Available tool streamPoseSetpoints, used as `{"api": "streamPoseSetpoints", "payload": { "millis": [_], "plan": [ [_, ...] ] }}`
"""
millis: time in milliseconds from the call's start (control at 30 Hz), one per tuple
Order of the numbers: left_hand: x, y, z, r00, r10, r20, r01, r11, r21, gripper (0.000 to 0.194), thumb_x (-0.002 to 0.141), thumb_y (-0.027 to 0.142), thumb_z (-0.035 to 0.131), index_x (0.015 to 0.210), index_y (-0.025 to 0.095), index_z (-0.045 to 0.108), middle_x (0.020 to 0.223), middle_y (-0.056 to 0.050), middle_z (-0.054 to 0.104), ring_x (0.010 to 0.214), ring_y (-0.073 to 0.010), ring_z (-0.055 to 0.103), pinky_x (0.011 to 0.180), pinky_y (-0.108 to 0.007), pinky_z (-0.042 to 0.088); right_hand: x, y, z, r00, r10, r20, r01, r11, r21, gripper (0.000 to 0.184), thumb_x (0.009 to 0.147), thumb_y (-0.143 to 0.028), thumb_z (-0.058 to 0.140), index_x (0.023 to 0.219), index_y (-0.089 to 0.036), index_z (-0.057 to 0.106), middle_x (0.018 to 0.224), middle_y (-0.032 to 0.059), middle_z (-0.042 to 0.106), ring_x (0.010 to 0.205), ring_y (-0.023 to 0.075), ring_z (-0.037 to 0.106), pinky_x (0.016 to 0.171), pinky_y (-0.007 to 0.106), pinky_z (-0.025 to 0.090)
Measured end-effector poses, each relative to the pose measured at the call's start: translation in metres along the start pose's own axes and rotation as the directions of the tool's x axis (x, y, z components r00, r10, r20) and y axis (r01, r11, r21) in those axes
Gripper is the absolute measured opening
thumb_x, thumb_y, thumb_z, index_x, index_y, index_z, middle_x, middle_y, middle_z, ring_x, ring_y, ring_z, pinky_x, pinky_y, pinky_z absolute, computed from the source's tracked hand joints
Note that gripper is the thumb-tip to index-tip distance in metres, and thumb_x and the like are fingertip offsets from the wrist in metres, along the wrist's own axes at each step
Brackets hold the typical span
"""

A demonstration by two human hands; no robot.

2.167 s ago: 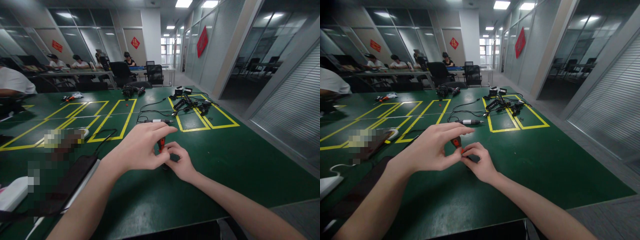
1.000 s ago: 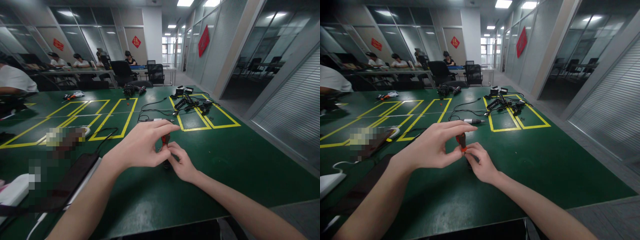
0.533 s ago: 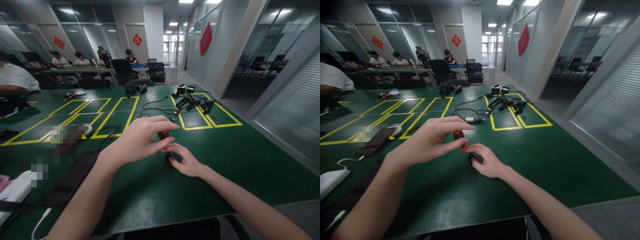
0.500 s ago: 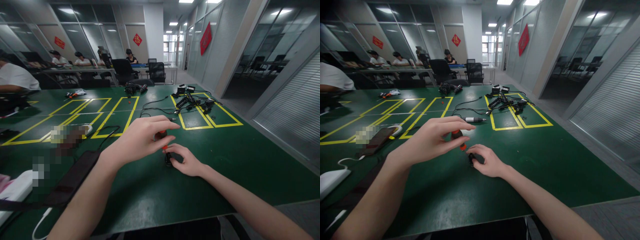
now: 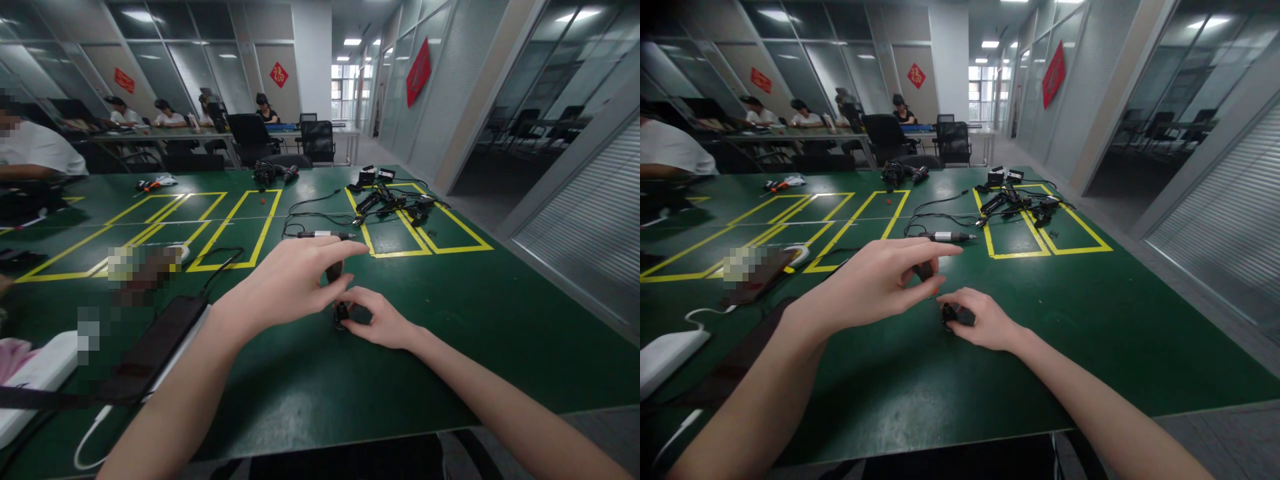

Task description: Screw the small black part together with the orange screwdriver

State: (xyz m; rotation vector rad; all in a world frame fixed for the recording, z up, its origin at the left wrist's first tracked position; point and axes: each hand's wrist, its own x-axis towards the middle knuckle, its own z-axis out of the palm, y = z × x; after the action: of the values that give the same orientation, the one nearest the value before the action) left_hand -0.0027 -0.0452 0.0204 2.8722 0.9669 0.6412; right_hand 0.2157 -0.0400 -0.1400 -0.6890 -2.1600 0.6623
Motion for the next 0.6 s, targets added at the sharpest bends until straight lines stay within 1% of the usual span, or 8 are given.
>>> {"api": "streamPoseSetpoints", "payload": {
  "millis": [67,133,200,267,333,400,500,600],
  "plan": [
    [-0.001,0.0,0.0,1.0,0.023,-0.01,-0.023,1.0,-0.002,0.048,0.092,0.018,0.059,0.14,0.023,0.062,0.105,-0.005,0.072,0.097,-0.021,0.068,0.082,-0.031,0.051,0.0,0.0,0.0,1.0,-0.009,-0.008,0.009,1.0,-0.004,0.042,0.086,-0.013,0.072,0.127,-0.024,0.065,0.108,0.006,0.074,0.095,0.0221,0.07,0.085,0.039,0.058],
    [-0.001,0.001,-0.001,0.999,0.046,0.011,-0.046,0.998,-0.036,0.054,0.09,0.013,0.057,0.143,0.024,0.059,0.115,-0.007,0.07,0.105,-0.0217,0.067,0.086,-0.032,0.052,0.0,0.0,0.001,1.0,-0.019,-0.011,0.019,1.0,-0.018,0.041,0.086,-0.013,0.072,0.126,-0.024,0.065,0.107,0.0058,0.074,0.095,0.0225,0.07,0.086,0.039,0.058],
    [-0.001,0.001,0.0,0.999,0.048,0.019,-0.047,0.995,-0.083,0.057,0.092,0.012,0.054,0.148,0.025,0.054,0.125,-0.008,0.066,0.109,-0.021,0.066,0.087,-0.03,0.053,0.0,0.0,0.001,1.0,-0.015,-0.003,0.015,1.0,-0.021,0.041,0.087,-0.013,0.071,0.126,-0.024,0.065,0.108,0.006,0.074,0.096,0.0229,0.069,0.087,0.04,0.058],
    [-0.001,0.001,0.0,0.999,0.032,0.012,-0.031,0.995,-0.09,0.057,0.095,0.014,0.052,0.151,0.026,0.051,0.126,-0.009,0.065,0.107,-0.0201,0.066,0.085,-0.03,0.053,0.0,0.001,0.001,1.0,-0.006,0.007,0.006,1.0,-0.013,0.041,0.088,-0.013,0.071,0.127,-0.024,0.064,0.11,0.0065,0.074,0.097,0.0232,0.069,0.087,0.041,0.058],
    [-0.001,0.0,0.002,1.0,0.024,0.014,-0.023,0.998,-0.063,0.054,0.096,0.015,0.054,0.148,0.025,0.053,0.121,-0.008,0.067,0.103,-0.0204,0.067,0.083,-0.03,0.053,0.0,0.001,0.002,1.0,-0.007,0.005,0.007,1.0,-0.009,0.042,0.088,-0.014,0.071,0.127,-0.024,0.063,0.111,0.0071,0.074,0.099,0.024,0.069,0.088,0.041,0.058],
    [0.0,0.0,0.002,0.999,0.037,0.021,-0.036,0.998,-0.044,0.051,0.094,0.015,0.056,0.143,0.024,0.058,0.117,-0.007,0.067,0.104,-0.0216,0.067,0.085,-0.032,0.053,0.0,-0.001,0.003,1.0,-0.017,-0.012,0.017,1.0,-0.007,0.041,0.088,-0.016,0.072,0.127,-0.024,0.063,0.111,0.0075,0.074,0.102,0.0247,0.069,0.091,0.043,0.057],
    [0.001,0.0,0.001,0.998,0.06,0.027,-0.058,0.995,-0.079,0.047,0.093,0.012,0.056,0.139,0.023,0.061,0.12,-0.008,0.066,0.108,-0.0212,0.065,0.089,-0.032,0.053,0.001,-0.005,0.004,0.998,-0.006,-0.056,0.008,1.0,0.025,0.039,0.088,-0.017,0.073,0.126,-0.023,0.064,0.115,0.0083,0.072,0.105,0.0249,0.069,0.095,0.044,0.056],
    [0.002,0.0,0.002,0.998,0.051,0.027,-0.048,0.994,-0.093,0.043,0.096,0.014,0.056,0.137,0.024,0.062,0.12,-0.007,0.067,0.103,-0.019,0.067,0.082,-0.027,0.053,0.005,-0.011,0.006,0.99,0.041,-0.136,-0.029,0.995,0.096,0.032,0.09,-0.02,0.072,0.121,-0.023,0.066,0.115,0.0076,0.072,0.103,0.0236,0.069,0.094,0.042,0.057]
  ]
}}
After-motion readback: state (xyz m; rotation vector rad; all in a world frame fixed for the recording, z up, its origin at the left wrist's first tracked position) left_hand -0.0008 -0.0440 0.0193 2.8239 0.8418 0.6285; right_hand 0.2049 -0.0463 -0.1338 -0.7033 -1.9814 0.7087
